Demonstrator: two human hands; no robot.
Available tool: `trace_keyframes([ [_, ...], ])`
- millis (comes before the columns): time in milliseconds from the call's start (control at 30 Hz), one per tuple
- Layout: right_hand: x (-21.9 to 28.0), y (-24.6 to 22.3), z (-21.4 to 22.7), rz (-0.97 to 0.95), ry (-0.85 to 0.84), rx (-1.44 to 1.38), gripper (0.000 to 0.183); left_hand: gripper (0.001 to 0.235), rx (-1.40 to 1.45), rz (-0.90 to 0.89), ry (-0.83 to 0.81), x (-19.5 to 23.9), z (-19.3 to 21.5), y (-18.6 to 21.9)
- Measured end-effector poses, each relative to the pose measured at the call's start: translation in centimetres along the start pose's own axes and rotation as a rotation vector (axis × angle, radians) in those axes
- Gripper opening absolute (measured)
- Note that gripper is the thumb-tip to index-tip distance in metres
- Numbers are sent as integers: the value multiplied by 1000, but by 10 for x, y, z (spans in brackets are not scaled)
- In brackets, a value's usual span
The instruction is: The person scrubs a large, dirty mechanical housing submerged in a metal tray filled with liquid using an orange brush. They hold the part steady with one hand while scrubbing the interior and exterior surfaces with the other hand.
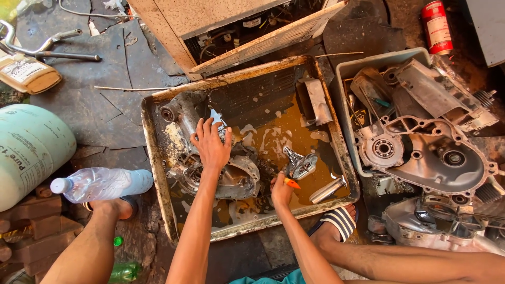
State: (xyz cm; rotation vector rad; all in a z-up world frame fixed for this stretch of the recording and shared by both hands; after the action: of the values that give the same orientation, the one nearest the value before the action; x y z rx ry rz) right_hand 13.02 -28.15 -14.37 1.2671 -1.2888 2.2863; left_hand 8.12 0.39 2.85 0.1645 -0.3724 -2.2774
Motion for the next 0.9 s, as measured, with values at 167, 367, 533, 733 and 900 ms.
trace_keyframes([
  [167, -8, 22, -1, 52, -70, 83, 55, 34, 4, -1, -8, -2, 1, -1],
  [367, 2, 35, 3, -16, -62, 183, 54, 36, 4, 28, -60, -1, 0, -2],
  [533, 40, -4, 25, 320, 283, -28, 49, 32, -7, 35, -73, -2, -7, -7],
  [733, 74, -109, 29, 865, 172, -176, 51, 29, -11, 54, -72, -5, -9, -10],
  [900, 21, -113, 13, 349, -90, 122, 44, 27, 10, 32, -45, -2, -1, -3],
])
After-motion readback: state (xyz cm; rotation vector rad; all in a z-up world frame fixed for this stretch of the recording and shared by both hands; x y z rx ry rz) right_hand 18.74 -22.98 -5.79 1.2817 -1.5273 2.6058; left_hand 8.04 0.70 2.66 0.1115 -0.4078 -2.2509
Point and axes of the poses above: each hand's wrist, its own x-axis away from the middle knuckle, its own z-axis out of the back of the hand, y = z × x, the point moved 8 cm from there along -x, towards the middle knuckle, and after that the axes turned 14 degrees about -y, right-handed, at the moved point
